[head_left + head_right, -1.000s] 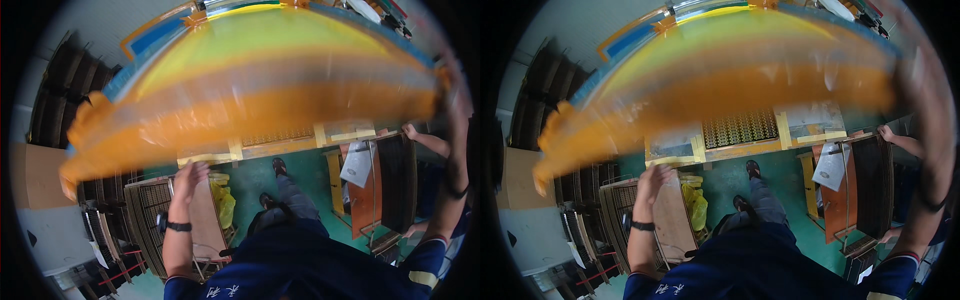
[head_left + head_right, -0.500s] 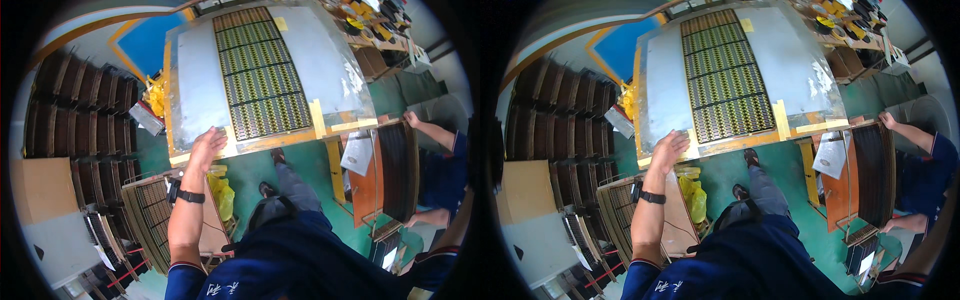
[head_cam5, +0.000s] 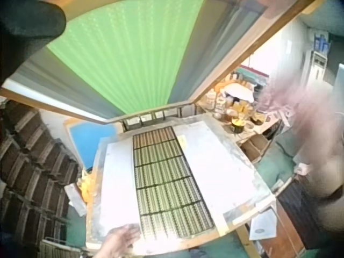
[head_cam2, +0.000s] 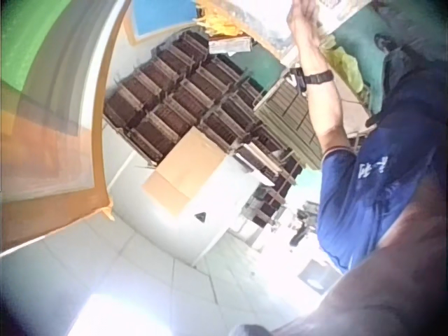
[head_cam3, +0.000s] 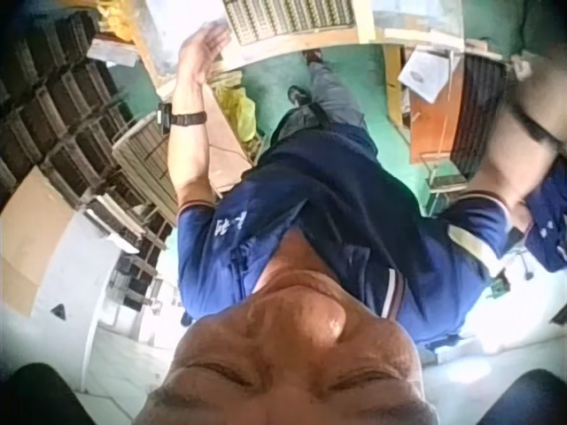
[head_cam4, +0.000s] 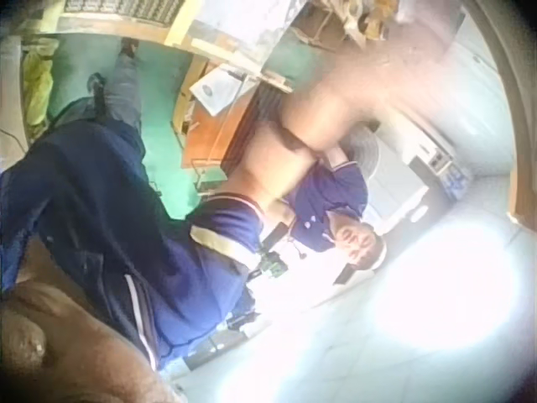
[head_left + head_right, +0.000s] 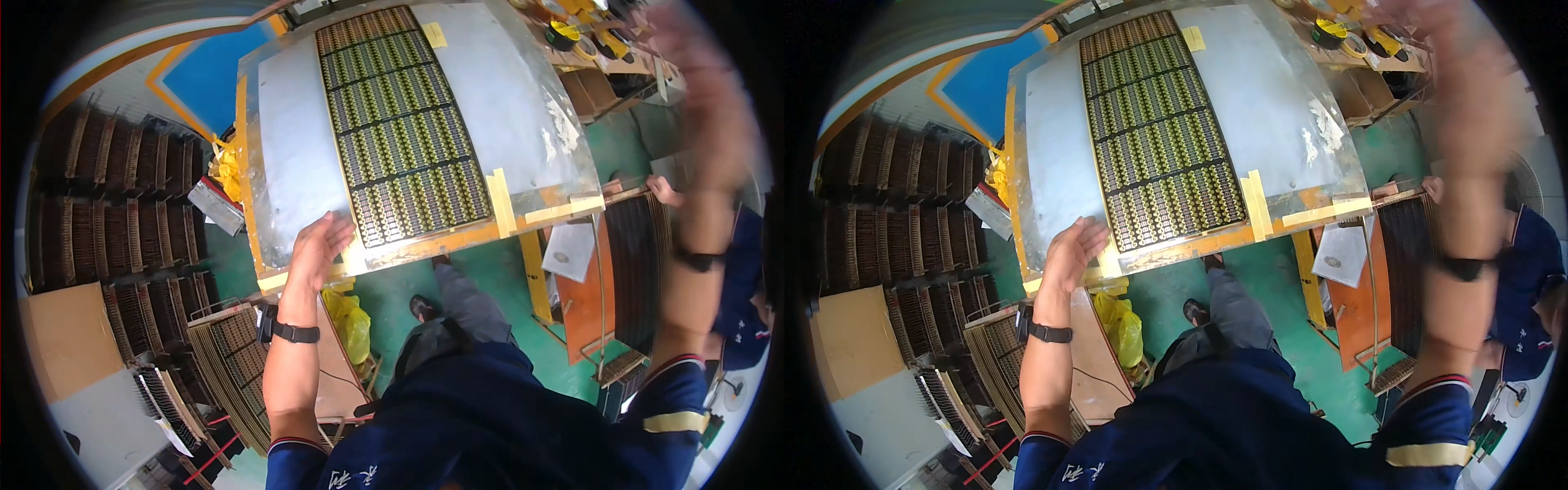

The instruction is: Performing manual screen printing on sheets with another worker assisting.

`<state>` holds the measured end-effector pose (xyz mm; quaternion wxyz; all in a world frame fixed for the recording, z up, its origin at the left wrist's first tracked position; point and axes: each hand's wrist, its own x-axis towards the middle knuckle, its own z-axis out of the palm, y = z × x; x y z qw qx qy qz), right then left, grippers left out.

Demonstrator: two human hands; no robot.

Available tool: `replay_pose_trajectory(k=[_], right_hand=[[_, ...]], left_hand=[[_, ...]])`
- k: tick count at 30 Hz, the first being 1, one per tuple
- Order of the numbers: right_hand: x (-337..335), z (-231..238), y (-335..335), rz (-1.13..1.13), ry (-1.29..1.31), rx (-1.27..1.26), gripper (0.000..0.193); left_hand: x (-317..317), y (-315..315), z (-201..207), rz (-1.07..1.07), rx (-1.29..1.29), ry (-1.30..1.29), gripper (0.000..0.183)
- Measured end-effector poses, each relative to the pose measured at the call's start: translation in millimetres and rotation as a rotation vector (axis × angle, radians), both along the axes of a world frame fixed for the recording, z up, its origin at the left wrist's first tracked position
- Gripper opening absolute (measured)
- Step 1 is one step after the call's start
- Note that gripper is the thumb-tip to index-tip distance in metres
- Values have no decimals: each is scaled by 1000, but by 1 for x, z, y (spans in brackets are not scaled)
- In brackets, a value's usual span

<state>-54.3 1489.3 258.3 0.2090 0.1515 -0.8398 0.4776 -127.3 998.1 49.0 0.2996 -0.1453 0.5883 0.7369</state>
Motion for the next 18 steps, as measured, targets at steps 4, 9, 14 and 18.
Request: replay_pose_trajectory(k=[4, 9, 14, 18], right_hand=[[-11, -160, -74, -257, -826, -506, 56], [-18, -208, -86, -215, -1022, -701, 61], [-40, -232, -45, 113, -1024, -923, 34], [-25, -156, -120, 230, -920, -1064, 27]], left_hand=[[-9, 12, -3, -28, 31, -25, 64], [-11, 18, -2, 9, -46, -6, 56], [-22, 35, 18, -157, -155, 120, 58], [-9, -11, 16, -32, 126, 118, 60]])
